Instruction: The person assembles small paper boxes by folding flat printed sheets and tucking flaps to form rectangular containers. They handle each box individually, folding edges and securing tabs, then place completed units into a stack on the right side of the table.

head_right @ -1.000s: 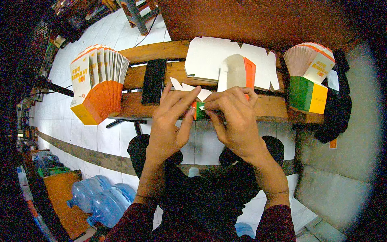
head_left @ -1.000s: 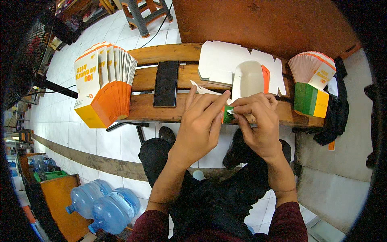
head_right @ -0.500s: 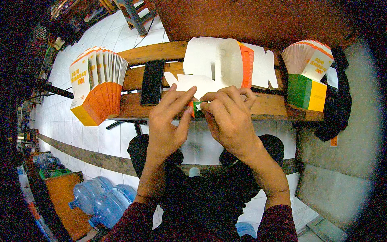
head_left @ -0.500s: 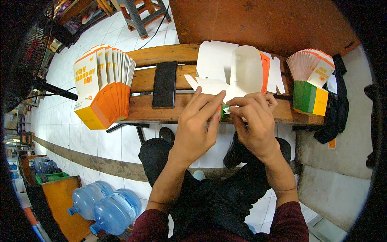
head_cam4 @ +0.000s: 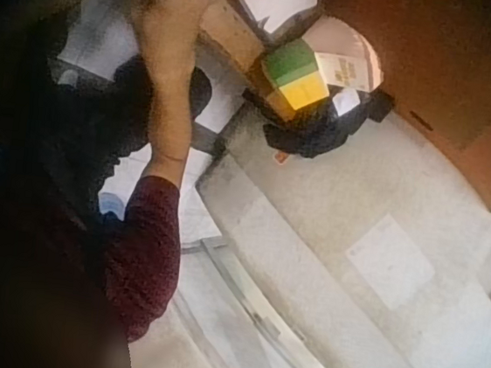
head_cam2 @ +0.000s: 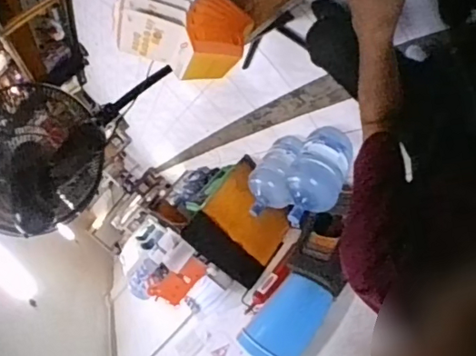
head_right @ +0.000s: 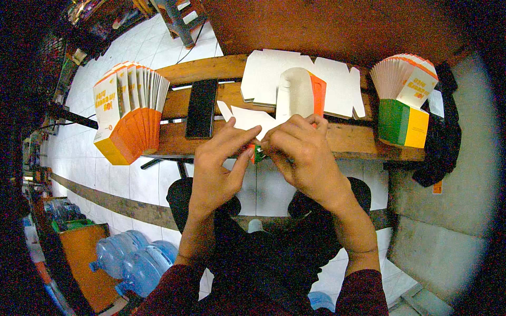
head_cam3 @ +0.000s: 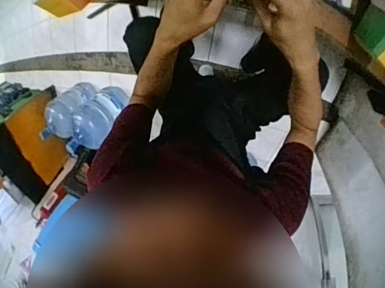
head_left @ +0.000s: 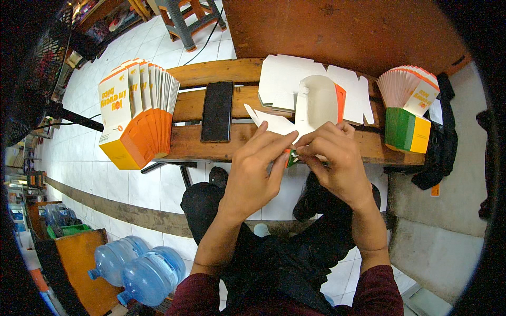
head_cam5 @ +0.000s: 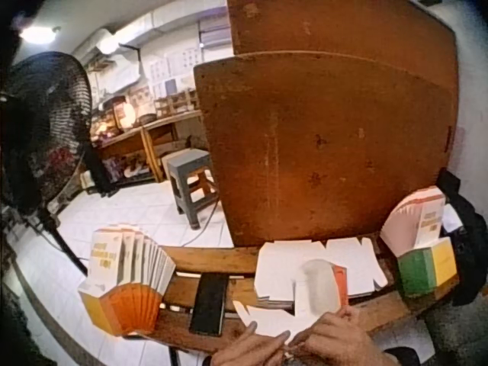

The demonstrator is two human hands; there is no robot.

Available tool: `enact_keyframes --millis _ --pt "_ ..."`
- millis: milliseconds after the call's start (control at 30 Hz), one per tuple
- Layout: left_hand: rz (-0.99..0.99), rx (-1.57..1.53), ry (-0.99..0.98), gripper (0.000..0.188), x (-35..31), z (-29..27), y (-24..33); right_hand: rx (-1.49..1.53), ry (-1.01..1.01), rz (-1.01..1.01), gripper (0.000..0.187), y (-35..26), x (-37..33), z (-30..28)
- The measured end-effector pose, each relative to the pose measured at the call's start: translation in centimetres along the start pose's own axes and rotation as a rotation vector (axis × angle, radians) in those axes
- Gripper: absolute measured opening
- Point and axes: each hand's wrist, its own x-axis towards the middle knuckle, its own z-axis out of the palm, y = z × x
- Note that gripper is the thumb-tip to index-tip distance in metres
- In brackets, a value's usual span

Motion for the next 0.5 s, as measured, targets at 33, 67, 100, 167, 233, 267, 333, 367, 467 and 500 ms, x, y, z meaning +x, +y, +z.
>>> enact_keyframes --millis 33,67,100,167,233,267,333,367,467,500 --pt "-0.002 -0.012 0.004 0.041 0.0 0.0 0.0 0.027 0.011 0.005 0.021 0.1 0.1 -0.1" --pt "-0.004 -0.025 0.007 0.041 0.0 0.0 0.0 0.022 0.003 0.009 0.021 0.1 0.1 -0.2" --pt "-0.007 -0.038 0.010 0.040 0.0 0.0 0.0 0.027 0.010 0.007 0.022 0.2 0.1 -0.3" --pt "-0.007 -0.040 0.006 0.040 0.1 0.0 0.1 0.040 -0.018 0.031 0.021 0.4 -0.1 -0.4" --pt "-0.004 -0.052 -0.007 0.040 0.1 0.1 0.3 0.054 -0.086 0.085 0.020 0.7 -0.5 -0.4" --pt "-0.002 -0.064 -0.020 0.040 0.1 0.2 0.4 0.173 -0.128 0.177 0.017 0.8 -0.7 -0.4" --pt "0.017 -0.060 -0.055 0.040 0.2 0.3 0.7 0.413 -0.208 0.361 0.012 1.1 -0.9 -0.4" --pt "0.034 -0.045 -0.077 0.041 0.2 0.3 0.9 0.349 -0.214 0.272 0.012 1.3 -0.8 -0.6" --pt "0.048 -0.031 -0.130 0.043 0.4 -0.5 1.4 0.280 -0.190 0.106 0.024 1.7 -0.4 -1.7" --pt "0.031 -0.040 -0.156 0.045 0.4 -1.1 1.6 0.343 -0.157 0.120 0.030 1.8 -0.3 -2.5"
